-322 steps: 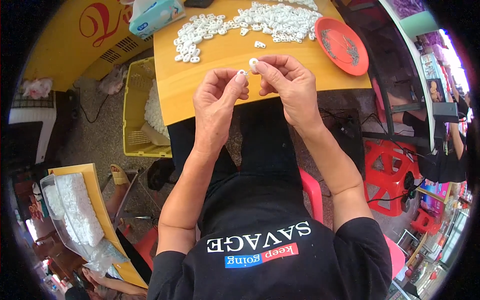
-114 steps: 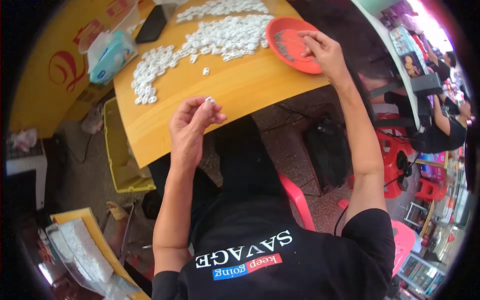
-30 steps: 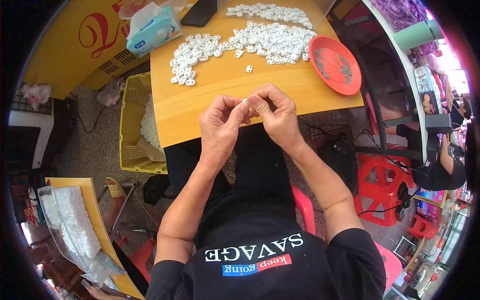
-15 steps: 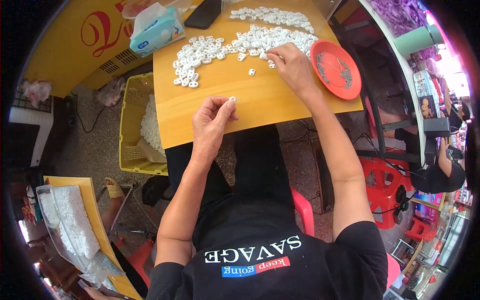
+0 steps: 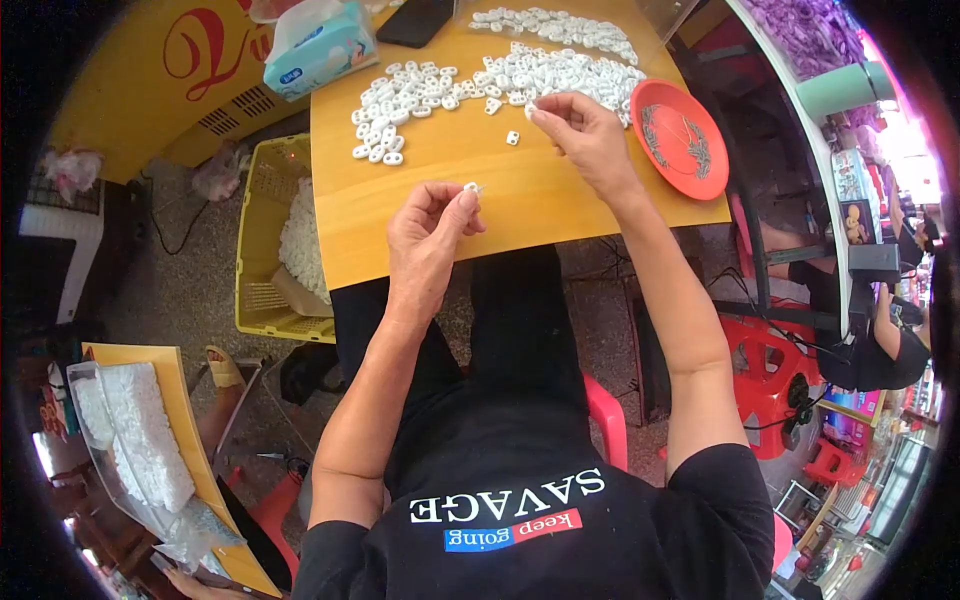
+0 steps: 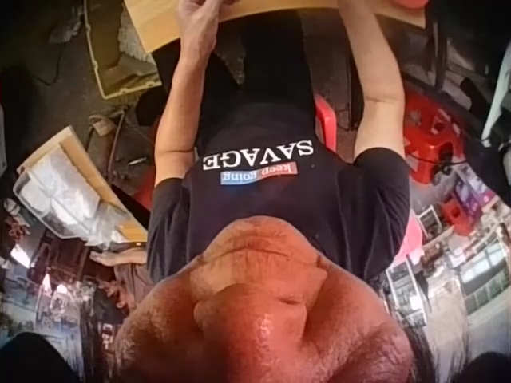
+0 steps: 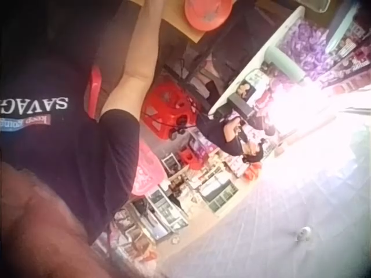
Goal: Manually assembling small white plastic hardware parts by inserting metal rings into them.
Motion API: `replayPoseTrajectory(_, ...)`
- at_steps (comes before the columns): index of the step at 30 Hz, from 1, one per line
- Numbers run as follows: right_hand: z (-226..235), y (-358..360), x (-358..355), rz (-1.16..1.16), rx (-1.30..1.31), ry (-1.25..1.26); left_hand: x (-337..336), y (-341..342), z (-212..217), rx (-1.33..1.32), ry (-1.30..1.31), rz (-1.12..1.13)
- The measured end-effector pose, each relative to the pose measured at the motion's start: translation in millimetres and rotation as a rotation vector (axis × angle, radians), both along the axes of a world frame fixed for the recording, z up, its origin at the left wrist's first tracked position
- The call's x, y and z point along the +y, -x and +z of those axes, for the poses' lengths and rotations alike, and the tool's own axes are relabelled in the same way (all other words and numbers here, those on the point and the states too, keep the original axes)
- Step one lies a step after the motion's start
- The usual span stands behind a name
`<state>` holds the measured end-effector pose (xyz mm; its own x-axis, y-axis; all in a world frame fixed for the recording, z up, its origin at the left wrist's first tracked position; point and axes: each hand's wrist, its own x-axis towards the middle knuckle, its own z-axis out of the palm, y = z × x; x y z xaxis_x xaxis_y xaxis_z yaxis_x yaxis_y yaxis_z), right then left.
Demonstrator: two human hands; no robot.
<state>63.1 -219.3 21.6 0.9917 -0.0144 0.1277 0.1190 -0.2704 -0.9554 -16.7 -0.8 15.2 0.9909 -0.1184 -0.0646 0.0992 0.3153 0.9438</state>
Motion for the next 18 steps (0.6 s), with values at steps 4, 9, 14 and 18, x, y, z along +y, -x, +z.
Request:
replayPoseTrajectory(4, 27, 36, 19, 0.067, 0.163, -0.349, -5, 3, 14, -0.124, 0.072, 0.049)
replayPoseTrajectory(9, 42, 65, 33, 0.16, 0.264, -0.524, -11, 8, 19, -0.19, 0.138, -0.041)
replayPoseTrajectory(14, 46, 80, 39, 0.188, 0.213, -0.537, -13, 13, 23, -0.249, 0.203, -0.06)
replayPoseTrajectory(18, 47, 86, 42, 0.162, 0.135, -0.529, -13, 15, 26, -0.202, 0.253, -0.056)
